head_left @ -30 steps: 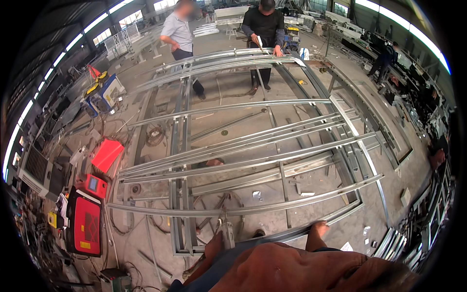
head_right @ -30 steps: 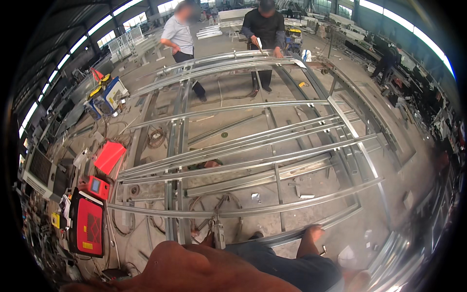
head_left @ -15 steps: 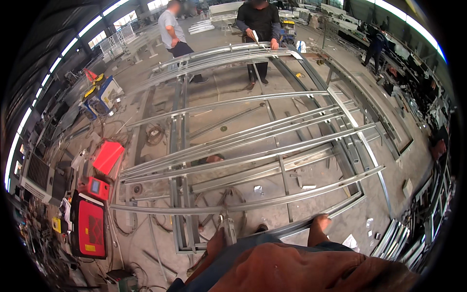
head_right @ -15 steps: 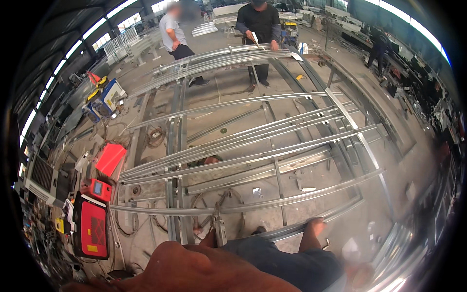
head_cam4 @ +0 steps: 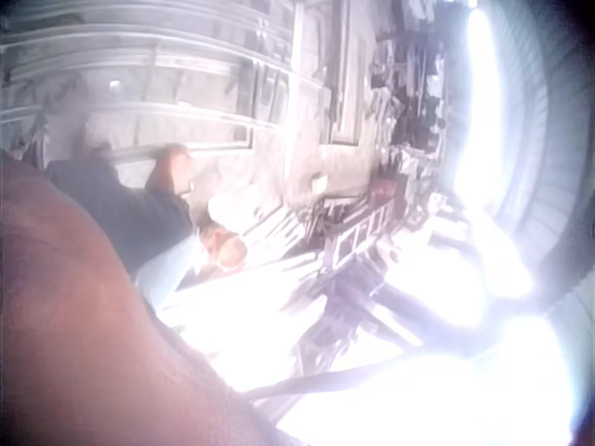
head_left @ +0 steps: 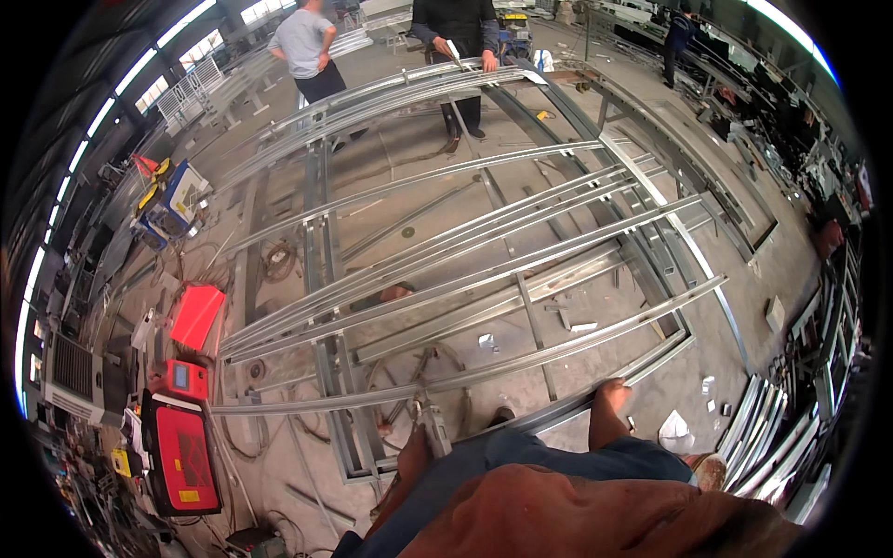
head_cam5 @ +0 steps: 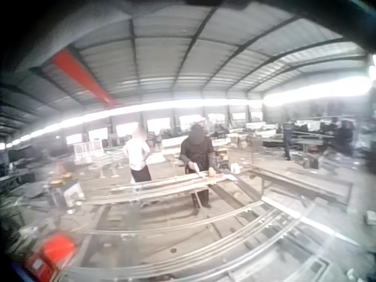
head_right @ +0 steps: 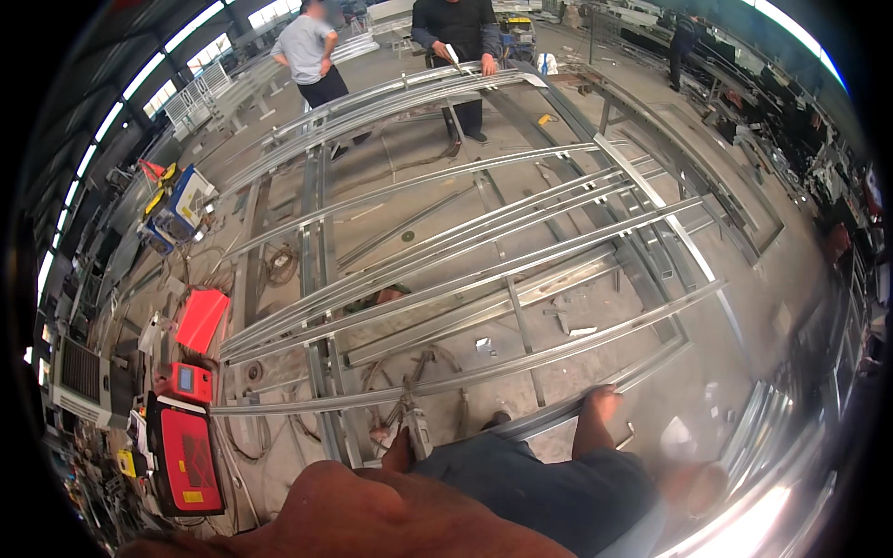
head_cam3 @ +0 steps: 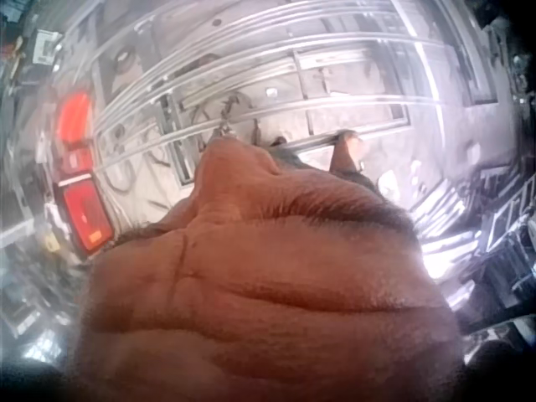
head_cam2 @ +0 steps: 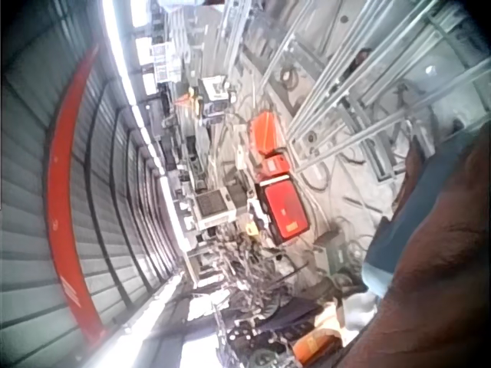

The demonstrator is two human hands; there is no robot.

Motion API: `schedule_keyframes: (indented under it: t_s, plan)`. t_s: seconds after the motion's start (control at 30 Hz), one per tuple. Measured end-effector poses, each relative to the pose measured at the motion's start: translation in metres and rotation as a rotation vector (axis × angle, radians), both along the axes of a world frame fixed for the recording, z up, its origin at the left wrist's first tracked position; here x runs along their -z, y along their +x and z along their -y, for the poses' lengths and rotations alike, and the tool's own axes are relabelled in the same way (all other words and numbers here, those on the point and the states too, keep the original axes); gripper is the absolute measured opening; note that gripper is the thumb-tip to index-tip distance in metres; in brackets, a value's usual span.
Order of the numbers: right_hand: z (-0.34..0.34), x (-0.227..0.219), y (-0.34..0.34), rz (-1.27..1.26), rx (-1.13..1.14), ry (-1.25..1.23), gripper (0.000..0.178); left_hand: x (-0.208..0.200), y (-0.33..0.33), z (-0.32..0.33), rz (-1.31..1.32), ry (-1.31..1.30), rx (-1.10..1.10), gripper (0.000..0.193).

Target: The person uses a handheld welding tool to join metal frame components on the floor. They repeatedly position the tool at joints, weld along seams, and reposition the frame to access different sections.

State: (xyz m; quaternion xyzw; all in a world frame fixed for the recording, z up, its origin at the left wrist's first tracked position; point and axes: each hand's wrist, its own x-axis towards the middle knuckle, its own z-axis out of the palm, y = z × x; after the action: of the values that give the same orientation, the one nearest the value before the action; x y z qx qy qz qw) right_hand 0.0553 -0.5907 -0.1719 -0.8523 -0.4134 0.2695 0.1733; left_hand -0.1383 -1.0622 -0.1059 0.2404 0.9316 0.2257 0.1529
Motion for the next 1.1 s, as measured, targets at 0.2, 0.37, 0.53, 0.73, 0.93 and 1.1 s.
schedule_keyframes:
  t_s: [0.2,0.37,0.53,0.73,0.93,1.1]
  plan:
    - [0.003,0.003,-0.009,-0.019,-0.014,0.039,0.058,0.035,-0.010,0.016,-0.102,0.088,0.029,0.059]
    - [0.000,0.011,-0.008,-0.029,-0.015,0.077,0.058,0.024,-0.014,0.013,0.024,-0.037,0.015,0.057]
    - [-0.012,0.038,0.015,-0.212,-0.096,0.122,0.060,0.035,-0.015,0.023,-0.206,0.009,0.114,0.065]
    - [0.000,0.007,-0.007,-0.063,0.089,0.060,0.052,-0.081,-0.009,-0.013,-0.022,0.254,0.106,0.057]
    - [0.012,0.005,-0.007,0.050,-0.071,0.199,0.051,-0.214,-0.047,-0.121,0.084,0.376,0.365,0.041]
    - [0.001,-0.029,-0.019,-0.038,0.101,0.003,0.050,-0.232,-0.070,-0.197,0.108,0.337,0.584,0.047]
